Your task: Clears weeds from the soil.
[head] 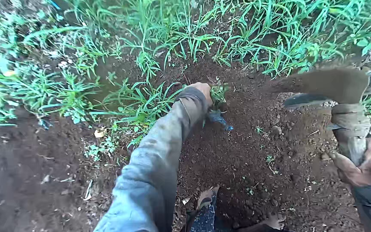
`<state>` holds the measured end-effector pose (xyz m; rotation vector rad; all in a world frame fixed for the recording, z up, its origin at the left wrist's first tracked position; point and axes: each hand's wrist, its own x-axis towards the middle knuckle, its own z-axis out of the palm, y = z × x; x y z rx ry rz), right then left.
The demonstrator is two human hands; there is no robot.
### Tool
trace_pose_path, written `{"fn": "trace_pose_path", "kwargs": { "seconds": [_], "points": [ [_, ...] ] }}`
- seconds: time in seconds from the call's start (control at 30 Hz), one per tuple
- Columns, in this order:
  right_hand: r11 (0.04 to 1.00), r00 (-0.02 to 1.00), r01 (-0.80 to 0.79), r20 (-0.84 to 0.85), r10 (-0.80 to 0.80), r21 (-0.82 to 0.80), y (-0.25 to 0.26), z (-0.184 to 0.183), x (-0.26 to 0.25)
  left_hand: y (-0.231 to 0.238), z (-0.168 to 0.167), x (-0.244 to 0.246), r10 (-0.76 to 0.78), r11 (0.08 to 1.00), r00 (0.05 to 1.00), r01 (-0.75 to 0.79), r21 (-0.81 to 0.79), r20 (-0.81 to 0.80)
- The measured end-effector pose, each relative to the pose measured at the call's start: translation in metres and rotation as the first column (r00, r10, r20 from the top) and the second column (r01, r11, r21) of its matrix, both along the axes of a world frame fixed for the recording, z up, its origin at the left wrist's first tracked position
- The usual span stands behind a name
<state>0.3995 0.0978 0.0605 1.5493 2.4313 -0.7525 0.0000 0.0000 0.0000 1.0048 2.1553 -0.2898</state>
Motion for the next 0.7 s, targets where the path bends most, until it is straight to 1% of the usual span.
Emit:
{"fn": "trace_pose_path", "kwargs": {
  "seconds": [0.03, 0.1, 0.13, 0.17, 0.2, 0.27, 0.33, 0.37, 0.4, 0.43, 0.47, 0.5, 0.53, 0.57, 0.6, 0.67, 0.7],
  "points": [
    [1.0, 1.0, 0.011, -0.007, -0.011, -0.001, 0.002, -0.002, 0.01, 0.006, -0.011, -0.013, 0.036, 0.999, 0.999, -0.035, 0.017, -0.014],
    [0.999, 1.0, 0.002, -0.024, -0.001, 0.046, 0.014, -0.008, 0.024, 0.013, -0.055, -0.026, 0.11, 0.991, 0.993, -0.108, 0.078, -0.031],
    [0.998, 1.0, 0.004, -0.025, -0.002, 0.065, 0.017, -0.012, 0.03, 0.016, -0.073, -0.021, 0.161, 0.978, 0.987, -0.162, 0.134, 0.022],
    [0.997, 1.0, 0.008, -0.028, -0.006, 0.078, 0.019, -0.016, 0.033, 0.021, -0.09, -0.005, 0.205, 0.957, 0.976, -0.215, 0.192, 0.072],
    [0.994, 0.999, 0.01, -0.035, -0.006, 0.105, 0.02, -0.019, 0.033, 0.026, -0.102, 0.021, 0.179, 0.959, 0.981, -0.189, 0.209, 0.069],
    [0.995, 1.0, 0.0, -0.022, 0.002, 0.102, 0.019, -0.017, 0.031, 0.034, -0.114, 0.09, 0.034, 0.97, 0.999, -0.041, 0.24, 0.032],
    [0.999, 1.0, 0.02, -0.001, -0.02, 0.04, 0.019, -0.01, 0.025, 0.035, -0.101, 0.151, -0.116, 0.959, 0.986, 0.08, 0.274, 0.117],
    [0.999, 1.0, 0.019, -0.01, -0.019, 0.047, 0.02, -0.012, 0.028, 0.033, -0.089, 0.172, -0.198, 0.952, 0.963, 0.145, 0.271, 0.181],
    [0.998, 1.0, 0.016, -0.026, -0.015, 0.055, 0.023, -0.016, 0.032, 0.031, -0.074, 0.183, -0.267, 0.946, 0.937, 0.21, 0.246, 0.228],
    [0.998, 0.999, 0.016, -0.045, -0.013, 0.068, 0.026, -0.02, 0.039, 0.03, -0.058, 0.181, -0.29, 0.945, 0.926, 0.236, 0.228, 0.242],
    [0.996, 0.998, 0.022, -0.059, -0.017, 0.092, 0.028, -0.025, 0.049, 0.027, -0.042, 0.171, -0.272, 0.951, 0.937, 0.226, 0.211, 0.222],
    [0.99, 0.998, 0.026, -0.064, -0.017, 0.138, 0.026, -0.029, 0.061, 0.024, -0.029, 0.154, -0.23, 0.964, 0.957, 0.199, 0.177, 0.177],
    [0.984, 0.998, 0.028, -0.057, -0.018, 0.176, 0.022, -0.026, 0.067, 0.022, -0.025, 0.131, -0.185, 0.976, 0.977, 0.17, 0.139, 0.109],
    [0.98, 0.999, 0.028, -0.043, -0.02, 0.197, 0.018, -0.019, 0.067, 0.02, -0.029, 0.101, -0.138, 0.984, 0.99, 0.133, 0.122, 0.035],
    [0.979, 0.999, 0.025, -0.028, -0.02, 0.204, 0.014, -0.012, 0.066, 0.018, -0.042, 0.071, -0.076, 0.988, 0.997, 0.076, 0.136, -0.008],
    [0.985, 0.999, 0.04, 0.017, -0.044, 0.165, 0.007, 0.0, 0.062, 0.02, -0.085, 0.03, 0.065, 0.981, 0.998, -0.066, 0.181, 0.008],
    [0.989, 0.998, 0.052, 0.041, -0.058, 0.137, 0.005, 0.003, 0.06, 0.024, -0.109, 0.024, 0.111, 0.968, 0.994, -0.109, 0.225, 0.004]
  ]
}}
